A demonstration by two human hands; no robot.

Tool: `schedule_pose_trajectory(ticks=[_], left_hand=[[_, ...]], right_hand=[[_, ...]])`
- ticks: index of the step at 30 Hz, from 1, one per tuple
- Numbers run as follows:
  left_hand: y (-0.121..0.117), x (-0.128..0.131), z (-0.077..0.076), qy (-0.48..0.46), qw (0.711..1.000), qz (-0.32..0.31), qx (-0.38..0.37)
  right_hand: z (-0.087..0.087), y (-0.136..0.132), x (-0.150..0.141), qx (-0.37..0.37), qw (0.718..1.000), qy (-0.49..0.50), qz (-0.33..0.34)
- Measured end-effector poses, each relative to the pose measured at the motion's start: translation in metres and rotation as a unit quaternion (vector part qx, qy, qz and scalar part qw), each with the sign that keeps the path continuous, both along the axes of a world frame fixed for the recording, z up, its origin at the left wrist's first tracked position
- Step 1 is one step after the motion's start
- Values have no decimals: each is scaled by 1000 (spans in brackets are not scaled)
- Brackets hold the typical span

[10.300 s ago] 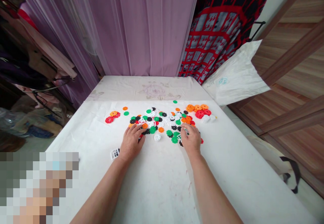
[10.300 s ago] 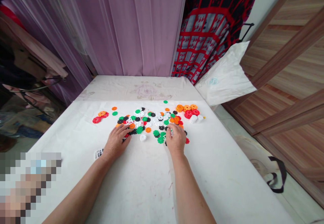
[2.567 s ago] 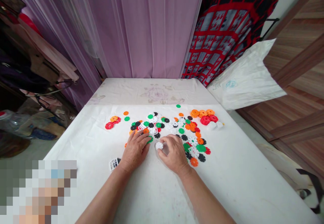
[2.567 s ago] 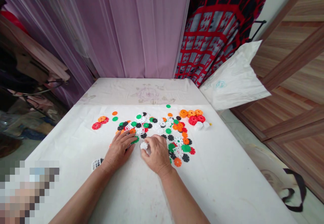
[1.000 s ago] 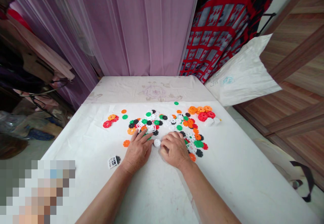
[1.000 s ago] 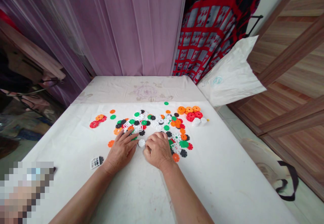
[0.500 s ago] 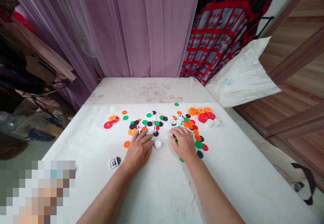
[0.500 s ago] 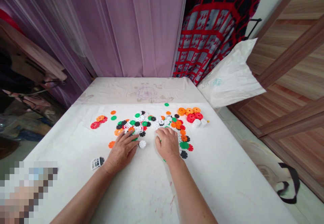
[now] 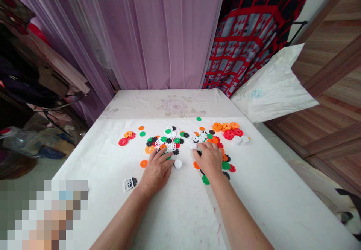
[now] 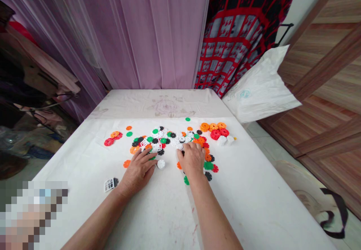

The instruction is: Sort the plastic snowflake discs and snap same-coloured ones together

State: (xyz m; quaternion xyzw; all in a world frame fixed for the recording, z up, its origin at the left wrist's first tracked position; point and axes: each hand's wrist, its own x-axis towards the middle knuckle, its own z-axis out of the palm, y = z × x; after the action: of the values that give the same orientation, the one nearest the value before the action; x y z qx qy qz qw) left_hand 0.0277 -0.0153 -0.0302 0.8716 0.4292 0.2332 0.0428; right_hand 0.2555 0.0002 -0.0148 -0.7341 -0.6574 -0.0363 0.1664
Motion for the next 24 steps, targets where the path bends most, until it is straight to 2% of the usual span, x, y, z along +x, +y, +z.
schedule_pose_trajectory(ticks=[4,10,21,24], left_hand=[[0,0,0,3,1000,2,-3],[0,1,2,1,1000,0,-5],[-1,1,2,3,1000,1,-6],[-1,1,2,2,1000,2,-4]], right_hand=[[12,7,-8,-65,997,-1,-32],[19,15,-10,-114,993,1,-44],[9,18,-9,-70,997,-18,-23],[7,12,-7,-36,999,3,-9]])
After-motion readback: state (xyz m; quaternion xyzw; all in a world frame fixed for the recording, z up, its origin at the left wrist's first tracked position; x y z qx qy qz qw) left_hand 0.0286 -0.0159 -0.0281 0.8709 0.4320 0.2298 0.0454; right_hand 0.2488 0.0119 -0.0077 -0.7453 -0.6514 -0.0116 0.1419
